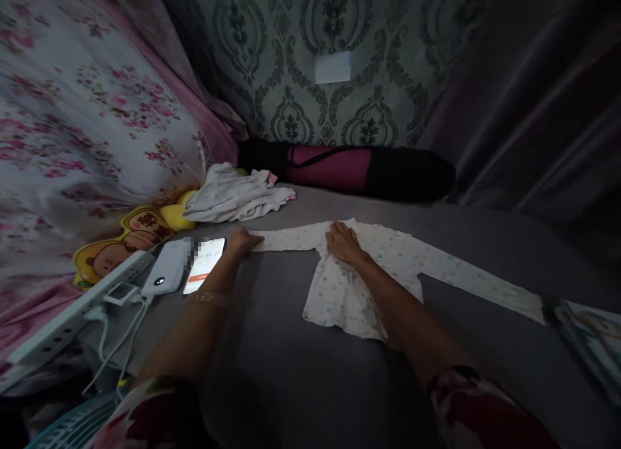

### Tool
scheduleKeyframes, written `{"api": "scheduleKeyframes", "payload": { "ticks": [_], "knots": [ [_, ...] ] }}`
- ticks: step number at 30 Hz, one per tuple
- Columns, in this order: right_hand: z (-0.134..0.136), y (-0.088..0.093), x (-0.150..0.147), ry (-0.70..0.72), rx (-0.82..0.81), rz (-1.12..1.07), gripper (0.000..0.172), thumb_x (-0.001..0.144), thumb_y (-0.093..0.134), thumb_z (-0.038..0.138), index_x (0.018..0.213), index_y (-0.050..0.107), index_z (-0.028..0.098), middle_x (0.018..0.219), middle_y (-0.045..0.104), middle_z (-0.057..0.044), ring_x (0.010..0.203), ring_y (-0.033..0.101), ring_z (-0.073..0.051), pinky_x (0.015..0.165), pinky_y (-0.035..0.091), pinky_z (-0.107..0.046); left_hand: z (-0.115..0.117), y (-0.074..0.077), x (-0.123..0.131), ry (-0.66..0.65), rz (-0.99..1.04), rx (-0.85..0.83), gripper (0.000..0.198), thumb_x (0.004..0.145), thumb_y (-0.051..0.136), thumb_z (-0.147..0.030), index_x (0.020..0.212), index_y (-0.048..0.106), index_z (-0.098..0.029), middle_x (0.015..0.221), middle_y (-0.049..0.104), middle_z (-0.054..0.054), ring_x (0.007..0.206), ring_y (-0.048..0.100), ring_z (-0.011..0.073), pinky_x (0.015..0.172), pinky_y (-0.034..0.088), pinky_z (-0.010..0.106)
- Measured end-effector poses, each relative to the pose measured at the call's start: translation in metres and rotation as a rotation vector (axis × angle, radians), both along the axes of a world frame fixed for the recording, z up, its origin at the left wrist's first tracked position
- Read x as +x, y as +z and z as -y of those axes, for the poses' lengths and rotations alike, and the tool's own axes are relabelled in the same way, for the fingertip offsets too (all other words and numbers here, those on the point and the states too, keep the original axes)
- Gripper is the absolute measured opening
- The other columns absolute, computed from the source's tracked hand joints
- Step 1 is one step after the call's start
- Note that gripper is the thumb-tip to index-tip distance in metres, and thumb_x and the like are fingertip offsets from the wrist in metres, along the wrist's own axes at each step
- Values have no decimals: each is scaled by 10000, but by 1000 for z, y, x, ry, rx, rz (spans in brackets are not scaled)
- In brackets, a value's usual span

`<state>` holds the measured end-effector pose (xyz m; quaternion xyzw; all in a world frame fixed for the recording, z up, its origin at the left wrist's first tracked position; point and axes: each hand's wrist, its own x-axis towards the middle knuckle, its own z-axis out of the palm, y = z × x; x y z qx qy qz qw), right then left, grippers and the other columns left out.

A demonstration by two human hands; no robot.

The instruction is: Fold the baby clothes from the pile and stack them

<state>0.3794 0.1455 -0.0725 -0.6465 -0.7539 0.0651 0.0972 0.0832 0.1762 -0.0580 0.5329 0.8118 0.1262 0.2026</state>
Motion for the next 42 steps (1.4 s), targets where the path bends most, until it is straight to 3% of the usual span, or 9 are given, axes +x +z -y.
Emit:
{"api": "scheduleKeyframes", "payload": {
  "ticks": [5, 8, 17, 20, 25, 28, 32, 37, 42],
  "knots": [
    [-11, -6, -16, -124, -76, -21, 588, 1008, 141, 428, 1477, 340, 134, 1575, 257, -108, 1442, 179, -279, 1144, 118, -482, -8, -6, -6, 6, 158, 82, 259, 787, 598, -327, 959, 623, -135, 818, 677, 65, 755, 642, 191, 588, 463, 240],
    [-9, -11, -22, -151, 6, 1, 594, 1001, 177, 437, 1486, 332, 131, 1571, 263, -119, 1437, 185, -296, 1143, 108, -497, -5, -5, -5, -37, 65, 176, 294, 875, 473, -334, 1050, 580, -123, 932, 671, 89, 839, 634, 185, 643, 465, 235],
    [-4, -16, -24, -151, 132, 44, 549, 987, 248, 433, 1474, 379, 217, 1546, 320, -110, 1407, 250, -308, 1128, 138, -506, 23, 2, 12, -158, -366, 67, 415, 917, 298, -161, 1279, 465, -44, 1079, 637, 267, 1016, 624, 382, 786, 461, 445],
    [-5, -18, -25, -158, 125, 35, 553, 980, 268, 433, 1477, 376, 217, 1547, 317, -110, 1410, 245, -308, 1130, 136, -506, 23, 10, 19, -119, -454, 167, 422, 868, 342, -94, 1243, 504, 14, 1163, 574, 326, 1119, 554, 426, 859, 424, 491],
    [-6, -18, -26, -167, 103, 27, 553, 979, 257, 425, 1482, 369, 223, 1549, 316, -110, 1416, 234, -311, 1132, 122, -515, 18, 17, 78, -440, -334, 309, 422, 870, 348, -81, 1245, 538, -47, 1193, 593, 257, 1184, 523, 354, 988, 372, 488],
    [-5, -17, -23, -144, 121, 47, 547, 981, 236, 378, 1490, 350, 213, 1550, 309, -119, 1416, 233, -315, 1127, 129, -521, 16, 1, 134, -649, -180, 366, 442, 960, 297, -207, 1370, 443, -131, 1249, 615, 164, 1160, 568, 223, 1005, 400, 345],
    [-4, -16, -17, -85, 68, 90, 566, 964, 286, 346, 1513, 296, 209, 1564, 275, -125, 1422, 221, -321, 1119, 159, -518, 19, -28, 176, -666, -92, 415, 490, 997, 217, -330, 1378, 442, -120, 1388, 522, 179, 1302, 470, 255, 1093, 331, 426],
    [-5, -22, -21, -135, 164, 63, 541, 959, 281, 338, 1477, 378, 217, 1536, 336, -122, 1399, 265, -324, 1116, 155, -527, 23, -43, 151, -597, -215, 383, 536, 998, 218, -366, 1411, 423, -93, 1484, 415, 177, 1401, 340, 279, 1144, 256, 444],
    [-6, -25, -26, -158, 210, 24, 540, 943, 288, 308, 1460, 408, 208, 1522, 361, -123, 1389, 279, -324, 1114, 142, -535, 23, -34, 95, -496, -367, 287, 543, 982, 248, -309, 1449, 373, -63, 1518, 354, 185, 1410, 317, 289, 1154, 219, 459]
  ]
}}
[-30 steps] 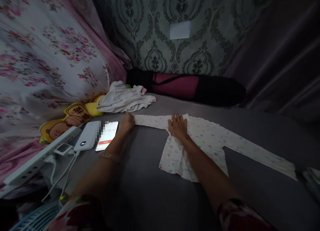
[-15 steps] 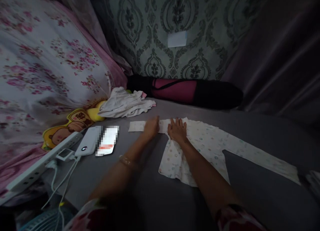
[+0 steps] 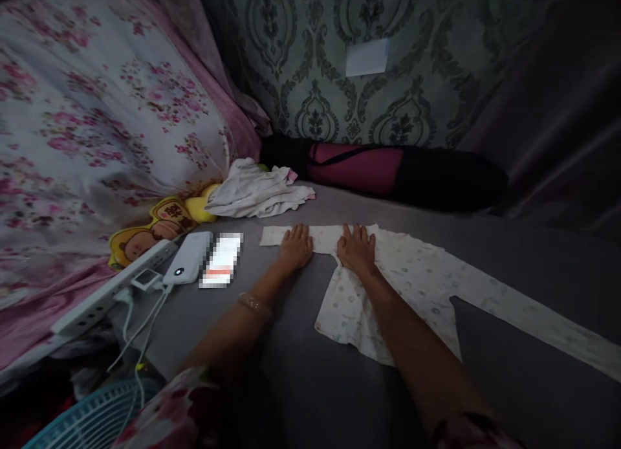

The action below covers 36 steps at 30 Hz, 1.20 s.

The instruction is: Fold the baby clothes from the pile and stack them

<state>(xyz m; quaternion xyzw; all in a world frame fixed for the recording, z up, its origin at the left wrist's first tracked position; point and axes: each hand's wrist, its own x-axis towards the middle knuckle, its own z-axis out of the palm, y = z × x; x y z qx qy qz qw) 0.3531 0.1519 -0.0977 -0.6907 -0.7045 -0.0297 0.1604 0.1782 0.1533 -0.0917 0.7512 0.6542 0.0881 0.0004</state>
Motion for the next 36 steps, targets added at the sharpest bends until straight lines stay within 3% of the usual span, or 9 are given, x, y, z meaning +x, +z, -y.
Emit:
{"api": "scheduleKeyframes", "payload": {
  "ticks": [4, 8, 12, 16, 21, 26, 31, 33, 36],
  "knots": [
    [0, 1, 0, 3, -21, -14, 547, 945, 276, 311, 1469, 390, 201, 1533, 340, -125, 1395, 266, -331, 1112, 134, -543, -8, 7, -41, 81, -34, -40, 558, 986, 228, -354, 1454, 371, -86, 1521, 352, 177, 1408, 315, 294, 1146, 211, 494],
    [0, 2, 1, 9, -43, -21, 542, 948, 291, 322, 1469, 389, 207, 1542, 325, -123, 1400, 255, -329, 1118, 125, -533, -15, 3, -63, 100, -41, -31, 543, 990, 215, -367, 1449, 380, -129, 1524, 361, 147, 1416, 299, 280, 1148, 192, 507],
    [-1, 2, 1, 8, -44, -43, 525, 950, 318, 313, 1456, 407, 203, 1534, 342, -118, 1403, 256, -317, 1123, 129, -534, -13, 0, -62, 93, -9, 85, 494, 985, 255, -360, 1353, 479, -117, 1447, 462, 166, 1368, 376, 275, 1133, 233, 479],
    [-1, 10, 2, 39, -76, -157, 528, 956, 380, 387, 1440, 420, 180, 1524, 360, -121, 1414, 257, -287, 1146, 117, -523, -1, 11, -55, 103, 56, 291, 414, 961, 343, -324, 1234, 547, -89, 1360, 511, 234, 1303, 439, 318, 1065, 305, 491],
    [12, 31, 30, 16, -63, -526, 456, 966, 400, 338, 1370, 499, 152, 1437, 489, -98, 1320, 433, -165, 1106, 302, -303, 18, 23, -50, 136, 13, 383, 364, 928, 389, -313, 1096, 606, -74, 1203, 573, 270, 1184, 498, 392, 926, 381, 543],
    [62, 36, 104, -119, 57, -637, 307, 918, 434, 213, 1106, 672, 168, 1083, 705, -41, 987, 639, -136, 869, 470, -226, 32, 22, -23, 117, -14, 350, 415, 930, 365, -385, 988, 663, -102, 1122, 617, 226, 1123, 527, 370, 908, 382, 530],
    [118, 41, 179, -514, -92, -536, 339, 940, 424, 333, 915, 705, 145, 844, 726, -68, 740, 668, -145, 641, 474, -205, 38, 24, 27, 168, 175, -80, 411, 879, 451, -487, 918, 710, -170, 1039, 699, 165, 1072, 598, 340, 914, 408, 478],
    [132, 45, 192, -578, -127, -499, 369, 937, 440, 366, 848, 704, 125, 822, 722, -112, 742, 675, -170, 642, 472, -220, 37, 26, 43, 221, 256, -190, 403, 851, 493, -509, 918, 710, -176, 1033, 711, 160, 1072, 614, 329, 899, 434, 442],
    [143, 47, 189, -611, -170, -453, 376, 903, 500, 439, 838, 704, 130, 902, 720, -156, 860, 684, -226, 713, 483, -261, 36, 26, 60, 278, 286, -223, 401, 821, 533, -505, 903, 702, -150, 1008, 712, 191, 1042, 638, 337, 842, 475, 426]
  ]
}}
